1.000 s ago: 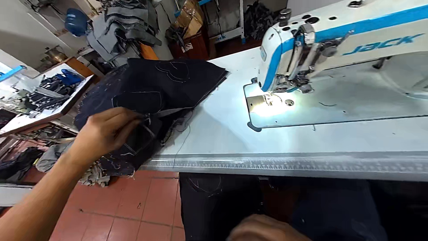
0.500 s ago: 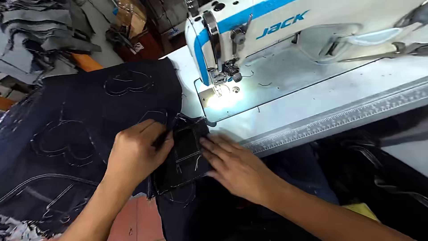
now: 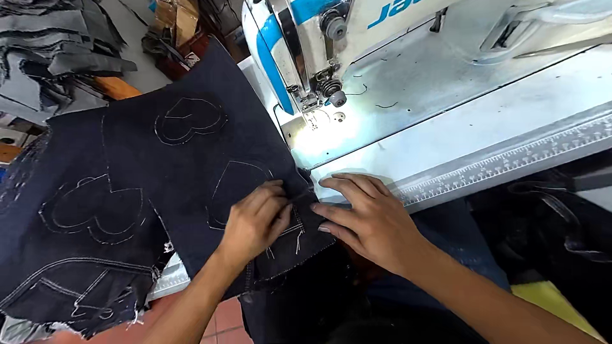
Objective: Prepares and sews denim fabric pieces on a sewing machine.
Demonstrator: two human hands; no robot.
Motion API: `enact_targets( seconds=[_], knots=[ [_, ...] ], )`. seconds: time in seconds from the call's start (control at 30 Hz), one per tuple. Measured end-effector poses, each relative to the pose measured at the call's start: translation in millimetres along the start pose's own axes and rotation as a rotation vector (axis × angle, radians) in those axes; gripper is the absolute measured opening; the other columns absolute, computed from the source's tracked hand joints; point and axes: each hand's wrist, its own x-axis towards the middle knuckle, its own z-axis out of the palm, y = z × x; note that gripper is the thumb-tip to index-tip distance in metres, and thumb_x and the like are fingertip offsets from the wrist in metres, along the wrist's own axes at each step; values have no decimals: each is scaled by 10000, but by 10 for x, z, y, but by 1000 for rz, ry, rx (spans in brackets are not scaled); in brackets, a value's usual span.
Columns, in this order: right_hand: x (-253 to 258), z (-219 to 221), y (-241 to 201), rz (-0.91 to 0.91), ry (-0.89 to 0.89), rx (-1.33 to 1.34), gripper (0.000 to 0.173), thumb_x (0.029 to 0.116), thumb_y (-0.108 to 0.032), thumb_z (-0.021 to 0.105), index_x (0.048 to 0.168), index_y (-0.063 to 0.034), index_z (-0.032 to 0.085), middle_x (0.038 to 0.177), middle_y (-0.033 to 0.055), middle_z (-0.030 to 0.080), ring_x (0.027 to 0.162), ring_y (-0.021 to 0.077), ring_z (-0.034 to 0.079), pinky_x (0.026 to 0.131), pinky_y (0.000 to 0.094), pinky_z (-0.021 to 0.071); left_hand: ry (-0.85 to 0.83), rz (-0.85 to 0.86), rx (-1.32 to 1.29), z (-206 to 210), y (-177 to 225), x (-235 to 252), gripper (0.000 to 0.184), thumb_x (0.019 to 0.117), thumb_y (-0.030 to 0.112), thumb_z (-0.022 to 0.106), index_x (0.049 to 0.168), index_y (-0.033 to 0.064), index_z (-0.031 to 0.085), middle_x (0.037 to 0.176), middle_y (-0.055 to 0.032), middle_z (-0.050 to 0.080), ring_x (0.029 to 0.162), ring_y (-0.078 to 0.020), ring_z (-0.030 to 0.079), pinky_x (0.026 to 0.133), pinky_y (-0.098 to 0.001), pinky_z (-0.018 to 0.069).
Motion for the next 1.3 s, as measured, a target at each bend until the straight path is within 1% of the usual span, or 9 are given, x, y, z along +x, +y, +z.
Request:
enact_targets(
  seconds=[0.2, 0.4, 0.67, 0.83, 0.93, 1.03, 1.13, 1.23, 1.3],
  knots=[
    [11, -64, -24, 27, -50, 23, 322, 1022, -472, 520, 1158, -335, 779, 1336, 26, 641, 1352, 258, 511, 1105, 483, 423, 304, -103, -245, -197, -35, 127, 93, 988, 180, 641, 943, 97, 638, 1113, 0, 694, 1112, -104, 678, 920, -294, 602],
    [-73, 10, 34, -49, 115, 59, 241, 1011, -411, 611, 1057, -271, 802, 1141, 36, 696, 1216, 231, 606, 1091, 464, 453, -69, 44, -151, 18, -5, -10, 149, 962, 128, 659, 1005, 18, 750, 1196, -116, 727, 1261, -235, 643, 1076, -379, 545],
    [-84, 17, 56, -68, 139, 50, 224, 998, -403, 640, 1028, -260, 809, 1001, 18, 678, 1119, 213, 627, 1066, 460, 459, -12, 78, -116, -52, -1, 37, 175, 943, 93, 675, 1059, 25, 786, 1139, -105, 753, 1197, -226, 682, 1055, -390, 561],
    [-52, -29, 11, -6, 96, 59, 258, 993, -441, 614, 989, -267, 805, 1041, -7, 682, 1123, 203, 618, 1049, 451, 460, 367, -104, 105, -591, 82, 136, 157, 954, 167, 687, 1014, 31, 734, 995, -64, 739, 945, -97, 704, 825, -263, 585],
    [226, -170, -75, 89, 16, 120, 382, 985, -572, 545, 1077, -289, 785, 1009, -11, 654, 982, 188, 607, 891, 445, 459, 383, -170, 77, -698, 39, 228, 171, 924, 144, 689, 978, -15, 724, 978, -101, 724, 899, -106, 702, 788, -274, 596],
    [717, -151, 17, 95, -152, 10, 643, 850, -737, 590, 1280, -279, 724, 949, 99, 604, 854, 297, 579, 713, 467, 446, 309, -167, 20, -591, 41, 247, 161, 906, 136, 699, 970, -4, 749, 987, -100, 732, 881, -103, 712, 764, -267, 616],
    [1047, -75, 195, 147, -450, -99, 922, 639, -871, 689, 1354, -289, 658, 1070, 149, 603, 989, 330, 573, 807, 491, 439, 236, -131, -44, -504, 72, 191, 131, 908, 158, 710, 952, 44, 759, 991, -46, 743, 927, -80, 709, 801, -249, 611],
    [1093, -50, 273, 99, -516, -127, 1022, 513, -952, 662, 1254, -249, 704, 1098, 125, 581, 1015, 307, 557, 813, 484, 433, 138, -111, -136, -237, 115, -8, 113, 919, 150, 706, 944, 57, 765, 976, -43, 742, 923, -80, 710, 801, -240, 612],
    [1088, -81, 261, 74, -587, -145, 1137, 459, -974, 654, 1349, -267, 657, 1150, 128, 561, 1041, 303, 537, 826, 483, 418, 92, -71, -171, -58, 144, -114, 90, 913, 136, 706, 925, 66, 761, 951, -37, 741, 927, -92, 702, 813, -242, 601]
  ],
)
